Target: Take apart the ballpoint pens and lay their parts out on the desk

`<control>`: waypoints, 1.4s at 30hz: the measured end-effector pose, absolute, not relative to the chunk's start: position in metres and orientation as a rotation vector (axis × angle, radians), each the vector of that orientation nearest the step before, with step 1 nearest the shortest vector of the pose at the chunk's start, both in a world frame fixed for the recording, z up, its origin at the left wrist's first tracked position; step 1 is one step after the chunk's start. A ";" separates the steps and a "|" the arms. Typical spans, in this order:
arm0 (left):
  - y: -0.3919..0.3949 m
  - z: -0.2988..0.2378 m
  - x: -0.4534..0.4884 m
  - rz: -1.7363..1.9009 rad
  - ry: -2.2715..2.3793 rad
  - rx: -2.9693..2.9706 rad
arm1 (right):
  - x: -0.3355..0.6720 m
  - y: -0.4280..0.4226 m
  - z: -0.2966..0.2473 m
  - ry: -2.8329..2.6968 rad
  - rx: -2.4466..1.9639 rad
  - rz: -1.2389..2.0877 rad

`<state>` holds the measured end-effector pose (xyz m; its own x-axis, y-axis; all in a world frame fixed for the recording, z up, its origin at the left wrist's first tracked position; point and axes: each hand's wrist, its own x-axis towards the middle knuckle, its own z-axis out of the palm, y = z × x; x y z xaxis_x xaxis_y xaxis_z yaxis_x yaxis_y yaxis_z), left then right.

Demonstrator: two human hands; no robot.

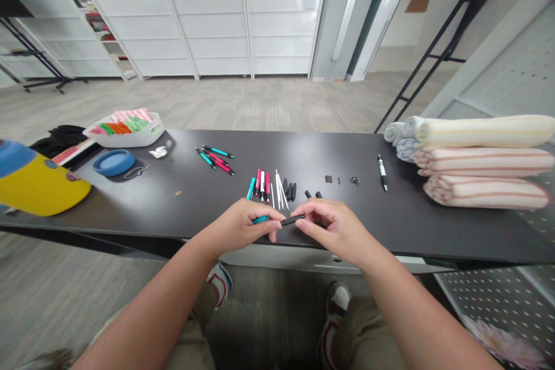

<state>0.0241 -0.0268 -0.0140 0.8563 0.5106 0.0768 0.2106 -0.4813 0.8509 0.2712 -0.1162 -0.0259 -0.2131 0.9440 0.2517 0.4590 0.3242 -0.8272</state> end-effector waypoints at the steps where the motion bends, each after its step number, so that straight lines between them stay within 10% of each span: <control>1: -0.026 -0.013 0.024 0.381 0.506 2.075 | 0.271 -0.116 -0.026 -1.823 -1.244 0.799; 42: -0.030 -0.010 0.027 0.383 0.562 2.210 | 0.257 -0.115 -0.030 -1.795 -1.327 0.725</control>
